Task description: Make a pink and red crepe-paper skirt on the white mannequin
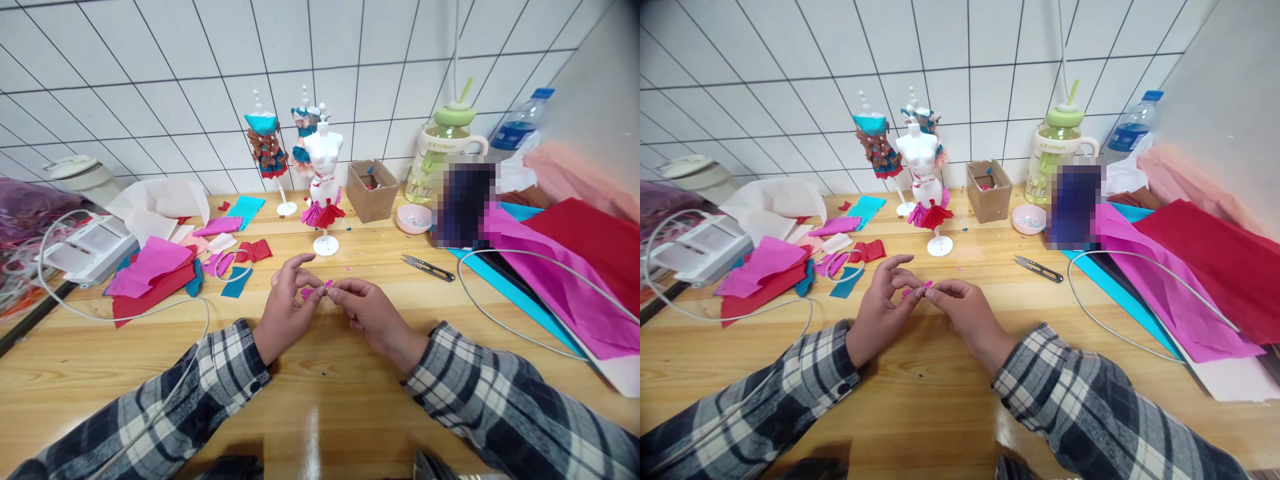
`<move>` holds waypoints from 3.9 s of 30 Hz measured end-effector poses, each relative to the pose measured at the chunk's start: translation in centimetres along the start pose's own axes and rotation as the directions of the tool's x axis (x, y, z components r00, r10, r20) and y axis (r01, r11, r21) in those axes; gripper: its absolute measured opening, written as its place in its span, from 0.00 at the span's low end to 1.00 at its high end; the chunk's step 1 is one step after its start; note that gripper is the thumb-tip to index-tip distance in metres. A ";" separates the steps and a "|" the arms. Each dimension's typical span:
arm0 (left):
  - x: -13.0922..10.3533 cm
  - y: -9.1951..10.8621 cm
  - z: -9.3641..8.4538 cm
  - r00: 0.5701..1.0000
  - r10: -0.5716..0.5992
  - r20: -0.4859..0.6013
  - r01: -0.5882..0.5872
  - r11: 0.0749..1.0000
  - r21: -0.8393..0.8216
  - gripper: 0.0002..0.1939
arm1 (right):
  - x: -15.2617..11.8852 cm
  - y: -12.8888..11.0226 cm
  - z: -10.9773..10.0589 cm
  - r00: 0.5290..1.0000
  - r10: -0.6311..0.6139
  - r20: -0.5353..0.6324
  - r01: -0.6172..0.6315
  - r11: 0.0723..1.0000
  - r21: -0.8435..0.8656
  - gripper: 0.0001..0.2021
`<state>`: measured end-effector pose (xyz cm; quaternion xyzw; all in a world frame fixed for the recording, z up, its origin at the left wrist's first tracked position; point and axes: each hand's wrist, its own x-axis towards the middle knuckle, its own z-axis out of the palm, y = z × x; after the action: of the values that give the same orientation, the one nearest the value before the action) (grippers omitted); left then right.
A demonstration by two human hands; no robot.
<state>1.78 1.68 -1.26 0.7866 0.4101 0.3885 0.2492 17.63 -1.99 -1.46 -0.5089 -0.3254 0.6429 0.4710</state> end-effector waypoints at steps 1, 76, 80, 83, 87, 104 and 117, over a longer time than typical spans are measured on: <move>0.0 0.0 0.0 1.000 -0.002 0.006 0.002 0.999 -0.034 0.14 | 0.0 0.0 0.0 1.000 0.018 0.005 -0.018 1.000 0.009 0.15; 1.1 -1.0 -0.2 0.856 -0.316 0.410 0.486 0.763 -0.426 0.17 | 2.4 -0.3 -3.2 0.975 -0.128 0.181 0.169 0.957 -0.234 0.22; 0.8 -0.9 -0.2 0.843 -0.296 0.450 0.500 0.741 -0.448 0.21 | 2.1 -0.4 -2.9 0.969 -0.185 0.166 0.222 0.943 -0.247 0.20; 0.8 -0.8 -0.1 0.851 -0.299 0.431 0.507 0.677 -0.533 0.23 | 2.2 -0.3 -2.9 0.961 -0.230 0.154 0.264 0.928 -0.264 0.13; 1.1 -0.5 -0.1 0.873 -0.301 0.384 0.478 0.681 -0.555 0.18 | 2.2 0.0 -2.7 0.951 -0.296 0.089 0.309 0.913 -0.267 0.13; 0.8 -0.4 0.0 0.845 -0.322 0.426 0.507 0.734 -0.452 0.13 | 1.8 0.2 -2.5 0.942 -0.329 0.060 0.318 0.826 -0.466 0.12; 1.0 -1.1 -0.1 0.821 -0.418 0.389 0.570 0.575 -0.587 0.15 | 3.4 -2.0 -6.8 0.771 -0.611 0.178 0.167 -0.076 -0.983 0.14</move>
<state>1.60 3.18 -1.62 0.5275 0.4137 0.3406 0.6592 24.63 1.47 -2.65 -0.6620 -0.7185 -0.0179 0.2124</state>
